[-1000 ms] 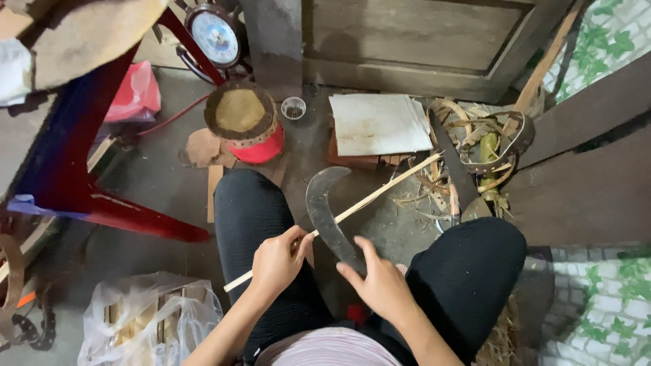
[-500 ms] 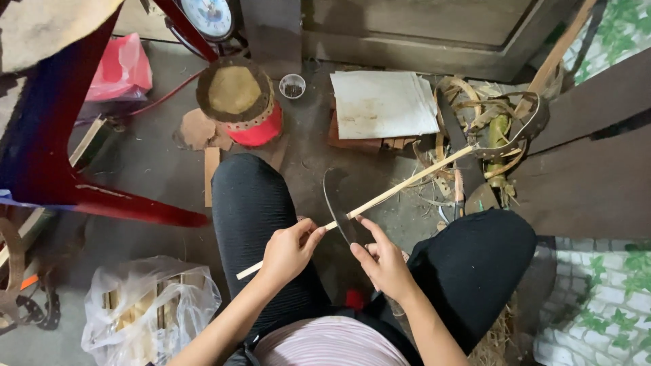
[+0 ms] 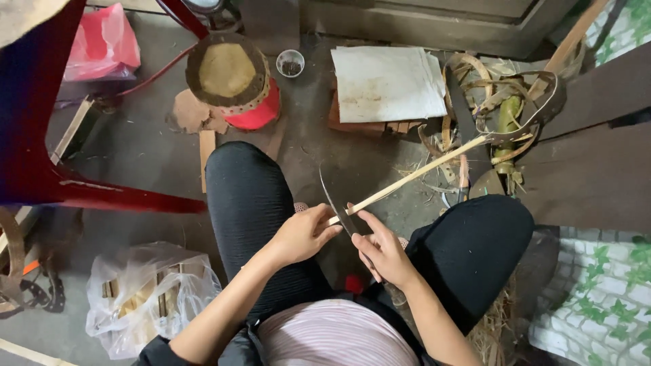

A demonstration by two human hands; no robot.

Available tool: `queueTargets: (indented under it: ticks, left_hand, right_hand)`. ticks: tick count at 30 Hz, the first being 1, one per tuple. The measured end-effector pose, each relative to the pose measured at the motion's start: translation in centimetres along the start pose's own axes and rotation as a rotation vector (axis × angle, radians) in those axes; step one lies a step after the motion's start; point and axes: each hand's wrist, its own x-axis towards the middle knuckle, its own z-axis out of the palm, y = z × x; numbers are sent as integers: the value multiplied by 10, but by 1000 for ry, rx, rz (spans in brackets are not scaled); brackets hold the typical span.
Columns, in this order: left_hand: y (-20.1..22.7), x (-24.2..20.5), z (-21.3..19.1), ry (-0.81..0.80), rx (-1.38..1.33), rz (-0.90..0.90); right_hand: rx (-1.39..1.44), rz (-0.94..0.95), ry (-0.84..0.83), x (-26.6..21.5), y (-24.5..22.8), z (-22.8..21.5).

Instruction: Smoothing and shaving thin wooden sticks using a large knife.

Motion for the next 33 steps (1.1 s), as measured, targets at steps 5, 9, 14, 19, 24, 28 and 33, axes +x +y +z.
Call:
queueTargets:
  ticks: [5,9,14,19,24,28,33]
  left_hand:
    - [-12,11,19,-3,-78,-3]
    - [-49,21,35,24,1,-90]
    - [-53,7,34,68,-42,-92]
    - [-43,-12,28,54,-205,-107]
    - [-33,-30,20,-1,-311,-207]
    - [-36,-38,21,36,-285,-140]
    - [-10,-79,0,-85,-411,-231]
  right_hand:
    - [-309,29,92,-1,25,1]
    - [-702,161,236,-13,-1,29]
    - [-971,48,223,-17,34,35]
    - [-1139,134,152,-28,34,50]
    - [-1224,38,244,-36,53,52]
    - [-1207,26,263,-38,49,55]
    - [-1038,340,547,-23,38,17]
